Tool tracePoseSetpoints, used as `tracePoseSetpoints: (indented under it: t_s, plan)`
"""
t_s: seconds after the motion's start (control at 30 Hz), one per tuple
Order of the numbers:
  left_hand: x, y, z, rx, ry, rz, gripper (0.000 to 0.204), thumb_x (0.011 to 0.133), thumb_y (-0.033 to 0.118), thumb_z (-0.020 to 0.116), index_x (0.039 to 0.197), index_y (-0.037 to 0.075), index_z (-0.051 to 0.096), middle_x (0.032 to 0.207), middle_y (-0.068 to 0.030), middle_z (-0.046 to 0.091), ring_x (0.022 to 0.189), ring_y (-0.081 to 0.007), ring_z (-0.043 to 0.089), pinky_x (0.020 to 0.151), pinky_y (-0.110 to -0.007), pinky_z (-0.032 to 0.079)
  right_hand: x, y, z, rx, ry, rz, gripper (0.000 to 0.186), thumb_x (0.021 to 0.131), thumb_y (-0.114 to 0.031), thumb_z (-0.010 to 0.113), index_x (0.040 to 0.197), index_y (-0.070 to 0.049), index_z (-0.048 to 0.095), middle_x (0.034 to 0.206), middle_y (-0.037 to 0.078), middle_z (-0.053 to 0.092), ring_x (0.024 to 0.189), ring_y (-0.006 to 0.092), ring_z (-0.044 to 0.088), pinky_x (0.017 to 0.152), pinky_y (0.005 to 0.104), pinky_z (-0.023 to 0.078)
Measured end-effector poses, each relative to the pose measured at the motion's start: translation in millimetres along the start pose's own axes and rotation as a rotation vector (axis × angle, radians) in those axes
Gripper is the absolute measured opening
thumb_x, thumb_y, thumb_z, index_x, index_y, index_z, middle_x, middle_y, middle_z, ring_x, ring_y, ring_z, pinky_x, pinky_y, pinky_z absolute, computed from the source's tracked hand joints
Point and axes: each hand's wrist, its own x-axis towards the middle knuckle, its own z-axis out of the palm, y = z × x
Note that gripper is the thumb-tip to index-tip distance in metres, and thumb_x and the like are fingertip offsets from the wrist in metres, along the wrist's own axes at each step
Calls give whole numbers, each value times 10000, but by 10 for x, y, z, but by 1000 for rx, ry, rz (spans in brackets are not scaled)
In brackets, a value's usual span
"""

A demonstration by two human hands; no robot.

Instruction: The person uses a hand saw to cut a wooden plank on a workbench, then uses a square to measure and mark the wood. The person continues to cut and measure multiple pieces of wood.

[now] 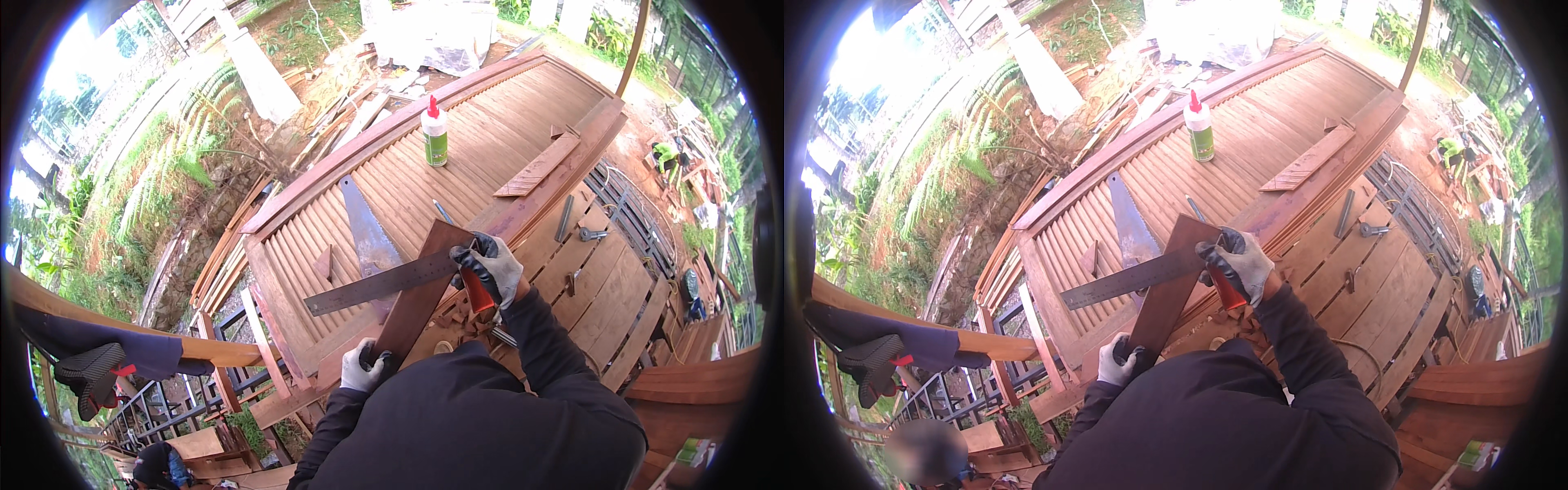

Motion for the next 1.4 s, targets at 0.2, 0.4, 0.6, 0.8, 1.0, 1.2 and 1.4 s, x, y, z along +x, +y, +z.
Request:
tracePoseSetpoints:
  t_s: [0.2,0.4,0.6,0.8,1.0,1.2,1.4]
  plan:
    - [49,129,-53,-93,-52,-48,240,820,104,702,1021,-13,641,793,-160,687,698,-193,675,674,-307,514,61,61,-49,-128,-27,-37,250,922,-181,738,946,24,596,757,59,623,606,152,673,514,278,557]
    - [168,115,-6,-261,-107,-239,266,854,102,694,1079,-24,630,886,-176,702,833,-201,693,759,-308,520,38,160,41,-46,-18,-34,210,920,-144,731,931,21,601,732,48,615,565,156,651,502,293,558]
    - [368,290,-121,156,-47,-157,304,872,249,698,1082,36,645,958,-208,707,921,-367,691,790,-414,540,-25,446,-143,109,218,49,151,930,-118,697,855,-57,581,702,35,591,556,176,648,501,308,558]
    - [685,388,-303,498,-200,-169,337,856,351,700,1053,81,669,951,-162,715,931,-347,684,838,-445,528,-266,922,-149,282,389,135,138,932,-178,680,919,-93,572,685,58,580,571,213,636,500,338,546]
    - [984,-3,-241,621,-209,-78,366,858,375,694,1039,59,669,999,-141,705,984,-329,667,884,-427,511,-218,1382,-153,299,557,64,184,929,-208,698,934,-81,564,702,68,592,563,221,633,519,351,554]
    - [991,-446,-97,530,-127,-41,406,824,394,723,1083,97,627,1035,-118,652,1041,-326,616,935,-451,448,-184,1587,-160,390,539,88,137,944,-150,677,938,-65,570,720,45,585,564,195,647,519,331,572]
    - [853,-183,247,471,115,293,639,742,348,780,1289,105,555,1312,-142,517,1278,-362,454,1075,-507,361,-207,1784,-238,447,587,79,92,954,-124,649,979,-42,617,777,64,627,553,205,646,532,341,578]
